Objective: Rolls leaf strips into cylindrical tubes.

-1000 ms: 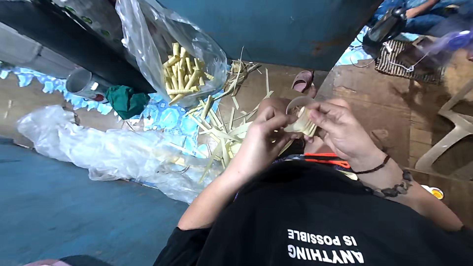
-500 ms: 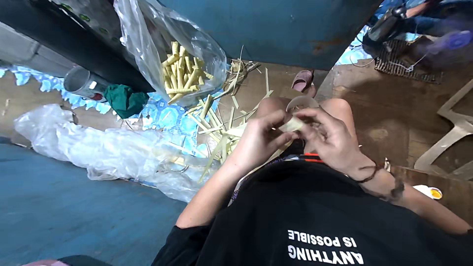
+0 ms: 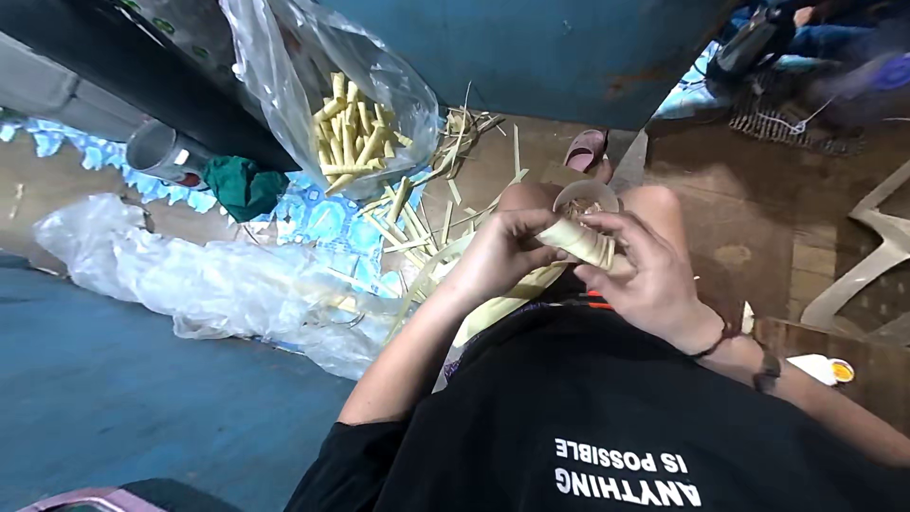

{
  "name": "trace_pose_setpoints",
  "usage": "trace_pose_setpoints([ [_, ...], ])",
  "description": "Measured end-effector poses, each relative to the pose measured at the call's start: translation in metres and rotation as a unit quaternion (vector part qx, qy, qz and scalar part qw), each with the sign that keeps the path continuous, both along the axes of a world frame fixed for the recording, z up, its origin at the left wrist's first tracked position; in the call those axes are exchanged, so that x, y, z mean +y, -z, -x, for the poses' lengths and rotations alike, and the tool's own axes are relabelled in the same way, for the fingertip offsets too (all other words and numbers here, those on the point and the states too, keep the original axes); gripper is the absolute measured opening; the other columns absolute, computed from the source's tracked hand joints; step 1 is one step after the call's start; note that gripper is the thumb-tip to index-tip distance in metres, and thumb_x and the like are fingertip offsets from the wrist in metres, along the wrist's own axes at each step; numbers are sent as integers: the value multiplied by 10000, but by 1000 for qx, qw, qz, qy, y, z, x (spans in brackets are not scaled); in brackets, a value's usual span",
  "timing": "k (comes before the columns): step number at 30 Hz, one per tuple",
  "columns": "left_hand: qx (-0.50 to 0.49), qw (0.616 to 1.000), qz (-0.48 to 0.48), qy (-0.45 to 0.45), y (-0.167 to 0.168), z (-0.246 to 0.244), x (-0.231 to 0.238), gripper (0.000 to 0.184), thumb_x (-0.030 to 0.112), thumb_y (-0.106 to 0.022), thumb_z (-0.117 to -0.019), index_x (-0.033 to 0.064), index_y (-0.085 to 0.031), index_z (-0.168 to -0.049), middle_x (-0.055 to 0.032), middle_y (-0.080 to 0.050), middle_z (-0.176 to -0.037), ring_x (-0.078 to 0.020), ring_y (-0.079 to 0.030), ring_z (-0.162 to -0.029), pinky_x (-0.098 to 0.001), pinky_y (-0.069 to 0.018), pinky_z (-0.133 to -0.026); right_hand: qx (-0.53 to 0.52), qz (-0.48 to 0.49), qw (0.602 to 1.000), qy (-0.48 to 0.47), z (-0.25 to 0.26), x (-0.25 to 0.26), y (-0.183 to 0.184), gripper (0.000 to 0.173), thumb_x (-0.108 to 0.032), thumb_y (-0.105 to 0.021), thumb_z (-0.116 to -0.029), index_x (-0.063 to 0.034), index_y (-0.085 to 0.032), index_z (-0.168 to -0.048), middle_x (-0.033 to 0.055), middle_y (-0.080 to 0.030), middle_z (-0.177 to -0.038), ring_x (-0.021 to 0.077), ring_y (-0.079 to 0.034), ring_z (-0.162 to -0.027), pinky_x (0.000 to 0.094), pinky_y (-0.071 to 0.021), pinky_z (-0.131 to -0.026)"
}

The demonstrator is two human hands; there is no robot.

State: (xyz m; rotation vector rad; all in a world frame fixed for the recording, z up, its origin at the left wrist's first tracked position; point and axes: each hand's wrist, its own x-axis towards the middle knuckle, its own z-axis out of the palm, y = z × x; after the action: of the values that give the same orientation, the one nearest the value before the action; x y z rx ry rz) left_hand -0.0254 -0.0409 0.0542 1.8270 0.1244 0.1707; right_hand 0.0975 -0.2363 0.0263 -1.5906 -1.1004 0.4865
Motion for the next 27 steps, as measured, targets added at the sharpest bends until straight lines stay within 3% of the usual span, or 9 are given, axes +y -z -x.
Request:
trace_pose_setpoints([
  [1,2,1000,13,1,1,0,0,145,5,-777,-867,9,-698,-988,-47,-695,-763,-77,-629,-600,-236,-553,-569,-15,-4,1000,2,0,-1,2,423,-217,-674,-977,-4,-602,-1336,72,-678,-1163,95,-681,-973,267,-601,-848],
  [5,7,999,38,14,4,-1,-3,178,-24,-785,-848,-4,-709,-1007,-57,-701,-777,-78,-621,-593,-235,-548,-562,388,56,919,-35,-6,-3,-5,355,-239,-331,-1124,-107,-636,-1251,38,-737,-802,91,-679,-595,213,-580,-549],
  [9,22,999,32,15,3,-2,-1,174,-6,-779,-860,3,-704,-1017,-59,-702,-767,-81,-624,-586,-235,-547,-555,-84,-6,996,20,1,-9,12,471,-233,-679,-980,18,-588,-1369,115,-665,-1191,132,-672,-999,284,-583,-867],
  [10,22,999,32,15,4,-3,-1,185,-1,-787,-852,5,-706,-1018,-57,-692,-750,-80,-603,-567,-231,-526,-536,-82,-8,996,22,0,-11,14,454,-234,-652,-1001,18,-594,-1374,117,-669,-1189,133,-677,-1000,289,-586,-870],
  [14,19,999,27,26,8,-5,-2,172,-9,-787,-851,0,-708,-1004,-59,-693,-756,-81,-604,-566,-236,-531,-536,414,44,909,-16,-5,-14,2,391,-264,-302,-1127,-107,-627,-1278,29,-726,-791,84,-676,-606,211,-584,-565],
  [18,23,999,20,23,5,-6,-2,150,-6,-780,-861,6,-693,-982,-59,-690,-751,-87,-622,-585,-239,-541,-550,-33,-4,999,40,-1,-20,18,451,-256,-666,-989,-10,-602,-1361,87,-676,-1190,113,-673,-1005,277,-587,-867],
  [19,23,999,26,22,5,-6,-2,166,-10,-784,-853,9,-693,-991,-57,-686,-745,-82,-606,-568,-229,-524,-531,-48,-9,998,42,-1,-22,20,462,-258,-669,-993,3,-605,-1369,107,-674,-1199,124,-675,-1010,288,-589,-871],
  [23,22,998,45,33,7,-8,-2,174,-25,-776,-852,3,-694,-1004,-49,-697,-773,-64,-611,-582,-214,-529,-547,391,45,919,-9,-6,-23,6,376,-272,-322,-1126,-110,-633,-1263,30,-737,-791,85,-687,-611,213,-588,-567],
  [27,24,998,43,33,7,-11,3,180,7,-783,-861,13,-696,-1019,-16,-706,-792,-29,-622,-622,-191,-537,-596,-39,-1,999,34,-3,-28,21,489,-278,-645,-1010,-4,-570,-1407,93,-674,-1176,118,-672,-999,282,-588,-862],
])
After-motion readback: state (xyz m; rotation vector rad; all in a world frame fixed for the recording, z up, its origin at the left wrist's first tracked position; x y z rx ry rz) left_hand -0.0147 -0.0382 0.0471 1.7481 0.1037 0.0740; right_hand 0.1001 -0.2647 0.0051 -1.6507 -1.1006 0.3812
